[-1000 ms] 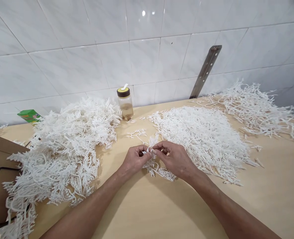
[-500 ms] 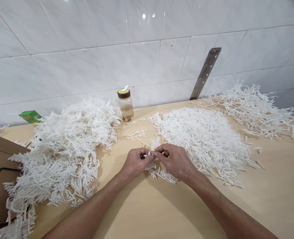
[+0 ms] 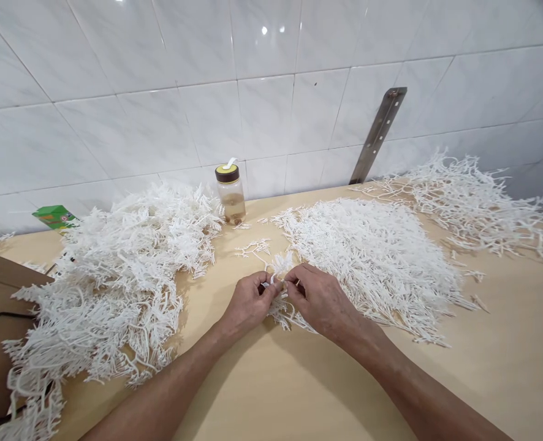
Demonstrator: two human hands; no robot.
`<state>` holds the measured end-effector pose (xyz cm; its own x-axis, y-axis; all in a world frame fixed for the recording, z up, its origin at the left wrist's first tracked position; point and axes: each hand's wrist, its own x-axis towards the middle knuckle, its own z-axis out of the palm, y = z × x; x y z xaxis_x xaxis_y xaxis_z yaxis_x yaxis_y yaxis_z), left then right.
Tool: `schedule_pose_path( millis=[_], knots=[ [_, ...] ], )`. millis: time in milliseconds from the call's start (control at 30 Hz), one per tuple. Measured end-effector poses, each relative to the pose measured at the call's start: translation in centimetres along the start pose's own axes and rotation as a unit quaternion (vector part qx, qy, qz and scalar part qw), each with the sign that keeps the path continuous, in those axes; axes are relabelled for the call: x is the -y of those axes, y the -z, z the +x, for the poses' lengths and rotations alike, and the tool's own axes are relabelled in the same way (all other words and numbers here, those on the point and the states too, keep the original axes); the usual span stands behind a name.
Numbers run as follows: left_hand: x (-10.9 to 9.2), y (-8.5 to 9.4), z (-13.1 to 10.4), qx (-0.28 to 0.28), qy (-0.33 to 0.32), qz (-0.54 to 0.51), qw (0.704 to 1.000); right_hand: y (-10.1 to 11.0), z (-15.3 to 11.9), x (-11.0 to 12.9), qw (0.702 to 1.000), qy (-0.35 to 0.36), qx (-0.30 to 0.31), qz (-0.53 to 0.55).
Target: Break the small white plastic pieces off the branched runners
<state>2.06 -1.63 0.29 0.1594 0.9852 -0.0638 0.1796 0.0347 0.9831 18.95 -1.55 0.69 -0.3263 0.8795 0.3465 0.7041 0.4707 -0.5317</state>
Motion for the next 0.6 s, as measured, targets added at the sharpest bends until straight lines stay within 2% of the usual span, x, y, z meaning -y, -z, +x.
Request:
schedule_pose_path(
  millis=[100, 200, 300, 400, 467, 600],
  knots=[
    [-0.2, 0.0, -0.1, 0.017, 0.013, -0.017, 1.000, -0.3, 0.1, -0.4, 0.999, 0.018, -0.037, -0.020],
    [-0.3, 0.2, -0.1, 0.032, 0.035, -0.040, 0.998, 0.3, 0.5, -1.5, 0.992, -0.008, -0.114, -0.050],
    [0.0, 0.4, 0.1, 0.022, 0.054, -0.072, 0.996, 1.7, 1.0, -2.6, 0.978, -0.056, -0.191, -0.061],
    [0.2, 0.4, 0.3, 0.001, 0.067, -0.095, 0.993, 2.8, 1.3, -2.5, 0.967, -0.067, -0.243, -0.039],
    [0.2, 0.3, 0.4, -0.005, 0.066, -0.096, 0.993, 2.8, 1.1, -1.6, 0.974, -0.054, -0.218, 0.012],
    [-0.1, 0.0, 0.2, -0.020, 0.047, -0.099, 0.994, 1.4, 0.4, 0.2, 0.992, -0.038, -0.077, 0.093]
  ],
)
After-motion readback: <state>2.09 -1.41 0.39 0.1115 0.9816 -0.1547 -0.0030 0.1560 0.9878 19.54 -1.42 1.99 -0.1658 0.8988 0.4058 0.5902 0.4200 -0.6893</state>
